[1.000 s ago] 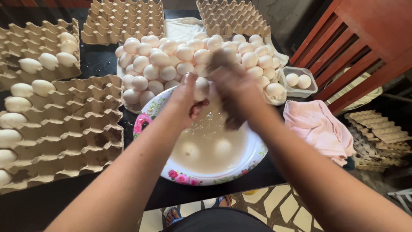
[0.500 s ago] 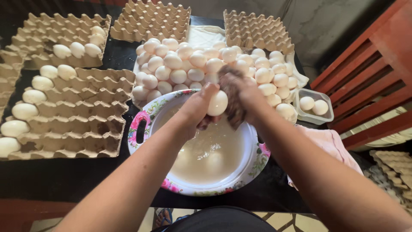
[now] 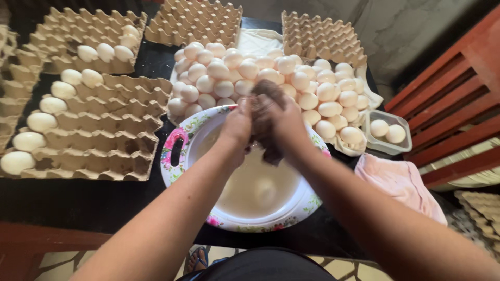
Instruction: The person repeatedly picks up white eggs from a pile, dips them into a basin of water, wipes each egg with a brown cloth, and places the cleaned eggs into cardboard egg trays. The process continues throughout the clip with consistent hand movements and placement into trays.
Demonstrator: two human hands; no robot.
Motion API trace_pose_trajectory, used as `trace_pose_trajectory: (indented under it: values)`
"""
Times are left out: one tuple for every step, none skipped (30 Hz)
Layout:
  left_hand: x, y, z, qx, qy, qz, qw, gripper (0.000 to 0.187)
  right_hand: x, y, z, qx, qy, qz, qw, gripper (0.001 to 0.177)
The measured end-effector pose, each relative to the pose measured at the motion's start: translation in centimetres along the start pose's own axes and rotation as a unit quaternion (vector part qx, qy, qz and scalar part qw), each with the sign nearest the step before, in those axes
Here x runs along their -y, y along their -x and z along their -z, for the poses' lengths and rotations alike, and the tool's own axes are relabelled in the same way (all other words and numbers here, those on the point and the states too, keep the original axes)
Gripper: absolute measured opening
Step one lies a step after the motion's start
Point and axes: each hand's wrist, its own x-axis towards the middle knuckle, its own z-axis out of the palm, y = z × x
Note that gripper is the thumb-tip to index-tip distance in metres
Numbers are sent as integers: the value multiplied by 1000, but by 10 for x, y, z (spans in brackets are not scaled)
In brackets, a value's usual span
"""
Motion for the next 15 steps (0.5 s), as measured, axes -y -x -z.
trace_pose_trajectory:
  values:
    - [-2,0,1,-11,35,-7,999,43,-1,4,0,-26,97,191,976,34]
    - [-4,1,3,-23,71,-13,997,43,-2,3,3,-29,101,193,975,33]
    - [-5,3,9,18,32,10,999,42,-5,6,3,-29,105,194,975,32]
    - [-6,5,16,59,-6,32,998,43,-7,5,5,-8,11,8,1000,32]
    - [-10,6,23,99,-43,50,993,45,-7,0,8,18,-85,-176,981,33]
    - [-13,7,30,102,0,34,994,43,-6,-8,13,35,-127,-233,964,36]
    - [-16,7,36,106,43,20,993,41,-7,-13,18,51,-168,-289,941,40]
    - [-18,6,42,111,86,5,990,39,-9,-17,21,68,-209,-342,913,45]
    - [-21,3,47,138,106,15,985,37,-10,-18,25,51,-224,-326,917,44]
    - [-24,0,51,165,125,26,978,37,-10,-18,28,34,-240,-309,920,44]
    - [-25,-5,52,196,140,39,970,37,-11,-14,29,11,-258,-290,922,44]
    - [-25,-9,52,194,126,55,971,39,-12,-9,27,18,-189,-205,960,44]
    - [-24,-12,53,189,115,69,973,43,-13,-2,16,27,-115,-120,986,44]
    - [-23,-13,55,183,104,83,974,46,-12,5,3,36,-39,-34,998,45]
    - [-21,-15,54,162,66,72,982,46,-11,11,-9,11,52,66,996,44]
